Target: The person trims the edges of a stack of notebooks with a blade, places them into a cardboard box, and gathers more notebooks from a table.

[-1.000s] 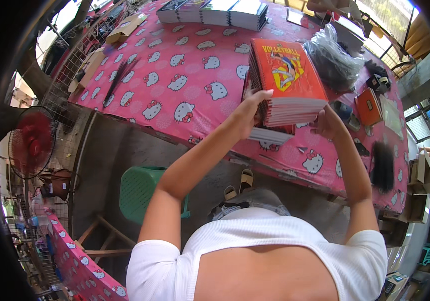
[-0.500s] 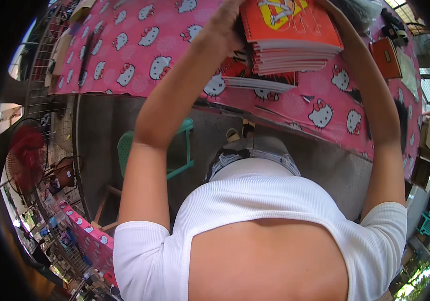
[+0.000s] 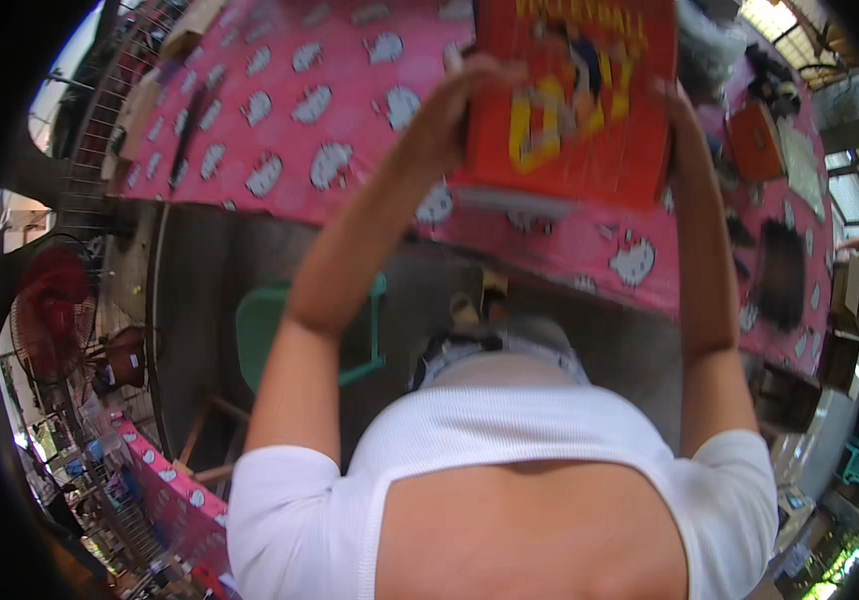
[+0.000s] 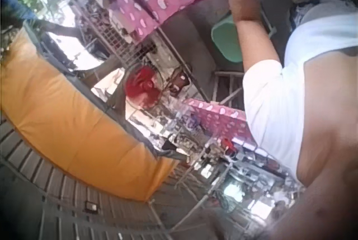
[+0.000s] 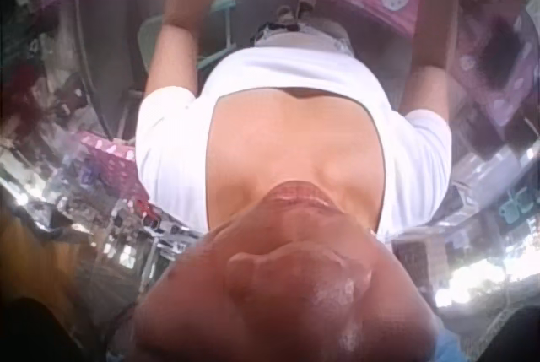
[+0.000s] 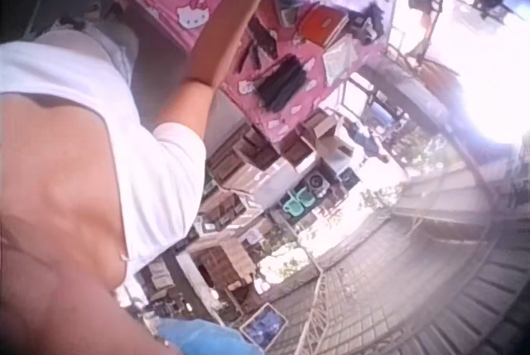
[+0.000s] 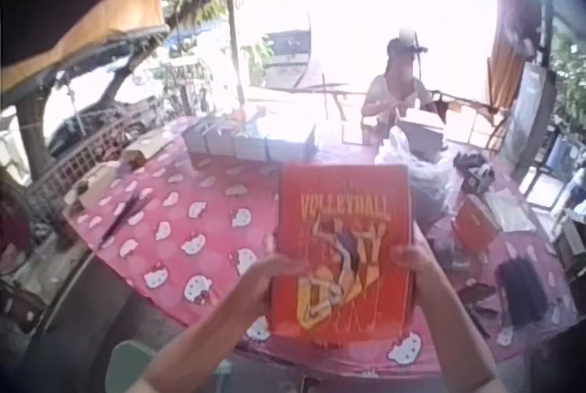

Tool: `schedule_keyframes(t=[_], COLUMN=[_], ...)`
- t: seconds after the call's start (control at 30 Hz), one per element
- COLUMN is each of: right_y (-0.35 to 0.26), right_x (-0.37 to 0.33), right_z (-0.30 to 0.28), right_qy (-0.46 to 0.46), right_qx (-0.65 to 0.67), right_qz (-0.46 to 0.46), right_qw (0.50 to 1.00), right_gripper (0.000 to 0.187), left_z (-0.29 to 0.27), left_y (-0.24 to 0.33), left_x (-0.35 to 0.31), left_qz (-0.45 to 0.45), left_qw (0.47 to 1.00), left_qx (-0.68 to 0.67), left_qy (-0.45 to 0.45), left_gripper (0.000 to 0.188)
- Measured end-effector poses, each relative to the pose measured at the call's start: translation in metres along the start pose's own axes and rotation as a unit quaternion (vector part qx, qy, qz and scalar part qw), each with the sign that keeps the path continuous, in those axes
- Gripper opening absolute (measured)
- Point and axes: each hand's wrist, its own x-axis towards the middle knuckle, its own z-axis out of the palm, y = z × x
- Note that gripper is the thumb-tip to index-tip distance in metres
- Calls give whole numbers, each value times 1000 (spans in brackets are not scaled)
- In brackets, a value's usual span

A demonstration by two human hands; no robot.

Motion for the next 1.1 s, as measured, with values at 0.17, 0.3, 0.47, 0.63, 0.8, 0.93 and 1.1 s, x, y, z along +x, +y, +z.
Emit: schedule_keyframes(t=[0.17, 0.3, 0.47, 0.63, 0.8, 0.93, 1.1], right_y=[-32, -3, 34, 80, 84, 71, 16], right_x=[-22, 10, 11, 16, 12, 5, 10], right_z=[23, 15, 23, -6, -9, 14, 44], right_qy=[-88, -153, -244, -271, -302, -305, -148], right_qx=[98, 23, 19, -41, -168, -117, 25], right_qz=[-219, -245, -196, -124, -29, -30, -114], right_qw=[967, 957, 950, 954, 938, 945, 982], right_gripper=[79, 90, 129, 135, 86, 55, 65], left_z=[16, -10, -61, -73, -83, -79, -61], left_y=[30, 43, 16, 15, 0, -1, 32], left_x=[-1, 21, 24, 22, 18, 24, 40], left_qz=[171, 242, 208, 154, -8, 217, 152], left_qw=[973, 912, 826, 850, 867, 825, 897], left_qx=[126, 247, 500, 462, 462, 473, 366], left_qy=[-90, -220, -155, -199, -186, -221, -193], left_gripper=[60, 61, 55, 55, 55, 59, 82])
